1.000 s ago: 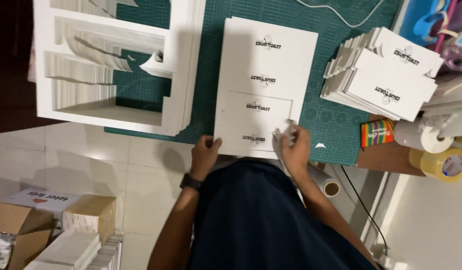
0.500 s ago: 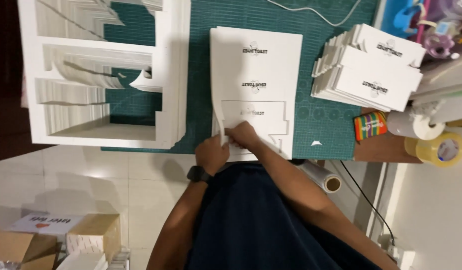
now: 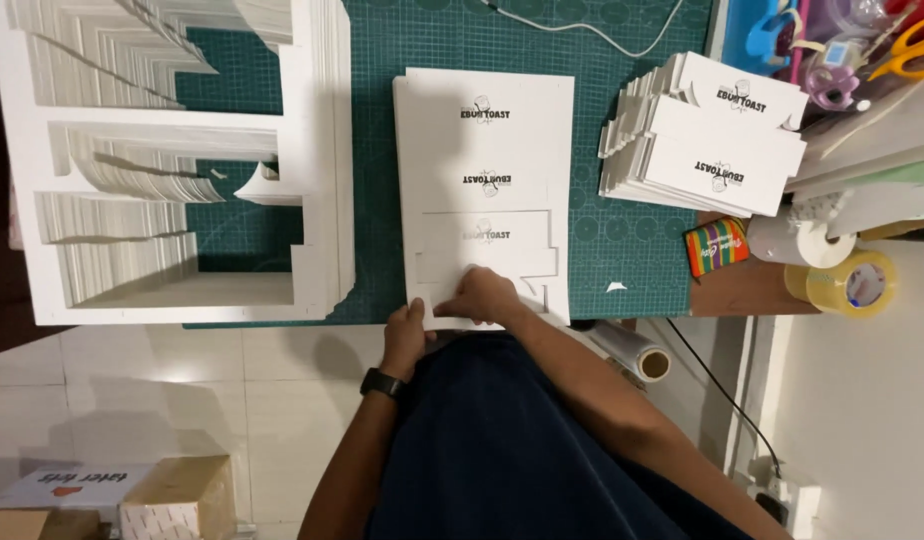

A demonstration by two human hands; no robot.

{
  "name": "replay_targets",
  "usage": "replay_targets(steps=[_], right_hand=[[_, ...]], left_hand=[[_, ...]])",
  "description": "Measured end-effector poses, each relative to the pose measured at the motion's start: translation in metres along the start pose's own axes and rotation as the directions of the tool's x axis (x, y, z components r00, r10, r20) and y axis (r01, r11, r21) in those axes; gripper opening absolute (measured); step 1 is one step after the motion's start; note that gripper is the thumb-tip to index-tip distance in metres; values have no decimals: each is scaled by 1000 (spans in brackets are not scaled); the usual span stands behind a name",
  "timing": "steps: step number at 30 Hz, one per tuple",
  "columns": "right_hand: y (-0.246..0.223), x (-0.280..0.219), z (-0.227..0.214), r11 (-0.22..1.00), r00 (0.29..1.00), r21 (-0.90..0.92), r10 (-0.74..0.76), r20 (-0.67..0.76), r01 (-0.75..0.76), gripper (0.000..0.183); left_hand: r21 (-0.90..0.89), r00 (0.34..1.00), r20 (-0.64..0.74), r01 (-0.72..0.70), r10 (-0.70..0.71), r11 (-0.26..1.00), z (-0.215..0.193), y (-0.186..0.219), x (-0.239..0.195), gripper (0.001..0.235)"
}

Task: Punching out pre-cut shapes from cardboard sheets and stacking the finished pieces.

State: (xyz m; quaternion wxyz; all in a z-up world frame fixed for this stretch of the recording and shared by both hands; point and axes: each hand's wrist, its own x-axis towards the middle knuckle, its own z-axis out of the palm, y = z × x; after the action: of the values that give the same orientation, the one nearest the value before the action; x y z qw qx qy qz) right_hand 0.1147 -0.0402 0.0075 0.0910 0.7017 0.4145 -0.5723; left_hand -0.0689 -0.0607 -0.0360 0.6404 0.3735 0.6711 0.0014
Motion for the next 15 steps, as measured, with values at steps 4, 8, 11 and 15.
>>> replay_targets(steps=[4, 8, 11, 15], right_hand=[[7, 6, 3, 1000, 999, 22, -15, -29, 16, 48], [10, 12, 9, 998, 998, 46, -41, -42, 43, 51], [12, 20, 13, 1000, 999, 14, -24, -42, 24, 51], [3, 9, 8, 1000, 998, 9, -20, -55, 21, 45]], left_hand=[[288, 1000, -11, -15, 19, 958, -8, 32, -25, 67], [322, 996, 33, -88, 82, 943, -18, 25, -6, 66], [263, 999, 53, -17, 3, 965, -14, 86, -54, 74], [537, 996, -13, -64, 85, 841, -2, 38, 12, 65]])
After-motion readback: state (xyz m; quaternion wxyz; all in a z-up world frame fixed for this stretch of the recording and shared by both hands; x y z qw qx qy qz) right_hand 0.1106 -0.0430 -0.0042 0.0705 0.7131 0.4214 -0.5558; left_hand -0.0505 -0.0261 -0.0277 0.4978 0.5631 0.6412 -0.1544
